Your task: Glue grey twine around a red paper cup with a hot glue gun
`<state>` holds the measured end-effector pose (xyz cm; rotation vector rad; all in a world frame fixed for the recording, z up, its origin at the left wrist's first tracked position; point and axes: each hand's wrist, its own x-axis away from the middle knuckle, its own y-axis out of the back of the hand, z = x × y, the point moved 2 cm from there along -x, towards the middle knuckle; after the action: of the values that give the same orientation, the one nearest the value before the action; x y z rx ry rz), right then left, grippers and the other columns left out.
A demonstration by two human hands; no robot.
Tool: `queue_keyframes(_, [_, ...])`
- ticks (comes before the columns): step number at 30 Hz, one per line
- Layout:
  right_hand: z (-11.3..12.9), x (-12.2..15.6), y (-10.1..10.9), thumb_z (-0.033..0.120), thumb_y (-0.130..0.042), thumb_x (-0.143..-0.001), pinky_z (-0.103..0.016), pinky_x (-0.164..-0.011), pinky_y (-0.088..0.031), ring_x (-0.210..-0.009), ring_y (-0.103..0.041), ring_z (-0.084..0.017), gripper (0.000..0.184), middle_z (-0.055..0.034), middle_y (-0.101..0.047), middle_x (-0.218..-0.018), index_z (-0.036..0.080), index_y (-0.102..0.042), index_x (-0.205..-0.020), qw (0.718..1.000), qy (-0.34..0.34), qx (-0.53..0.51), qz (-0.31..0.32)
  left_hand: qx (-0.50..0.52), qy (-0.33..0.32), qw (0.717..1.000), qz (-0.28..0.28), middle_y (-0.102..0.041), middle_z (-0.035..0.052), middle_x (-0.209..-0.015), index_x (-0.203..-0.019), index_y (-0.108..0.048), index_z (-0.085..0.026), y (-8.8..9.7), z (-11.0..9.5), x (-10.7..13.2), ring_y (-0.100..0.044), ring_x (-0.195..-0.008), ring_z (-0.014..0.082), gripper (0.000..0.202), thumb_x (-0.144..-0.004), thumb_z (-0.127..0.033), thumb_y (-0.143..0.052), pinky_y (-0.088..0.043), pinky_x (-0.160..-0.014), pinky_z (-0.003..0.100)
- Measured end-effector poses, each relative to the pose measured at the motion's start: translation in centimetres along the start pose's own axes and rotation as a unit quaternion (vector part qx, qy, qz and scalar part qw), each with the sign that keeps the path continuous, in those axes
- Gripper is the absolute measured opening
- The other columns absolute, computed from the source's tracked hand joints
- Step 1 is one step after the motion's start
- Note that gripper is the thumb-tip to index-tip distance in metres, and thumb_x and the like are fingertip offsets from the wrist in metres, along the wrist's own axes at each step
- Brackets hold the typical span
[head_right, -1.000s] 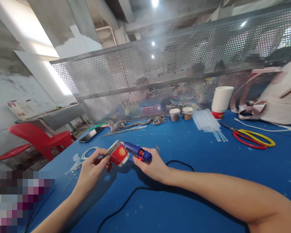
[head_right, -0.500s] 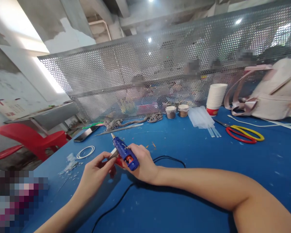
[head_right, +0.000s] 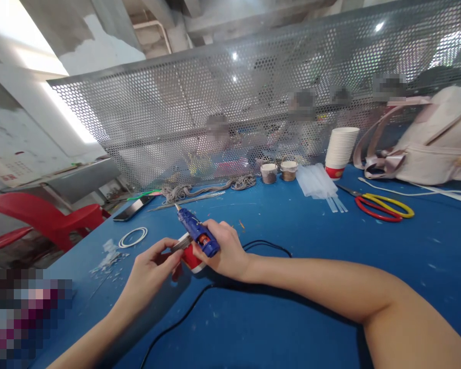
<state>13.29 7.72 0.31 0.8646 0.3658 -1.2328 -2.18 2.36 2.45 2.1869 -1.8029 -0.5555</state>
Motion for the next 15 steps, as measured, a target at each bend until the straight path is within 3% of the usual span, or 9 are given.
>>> queue_keyframes(15, [0.46, 0.11, 0.26, 0.025, -0.055, -0.081, -0.028, -0.066, -0.039, -0.065, -0.054, -0.017, 0.007, -0.0008, -0.062, -0.072, 0.021, -0.049, -0.080, 0.999, 0.038, 0.027, 0.006, -0.017, -0.023, 1.000, -0.013, -0.049, -0.0078, -0.042, -0.065, -0.053, -0.018, 0.12, 0.02, -0.01, -0.043, -0.040, 0.0085, 0.020, -0.070, -0.037, -0.058, -0.035, -0.042, 0.020])
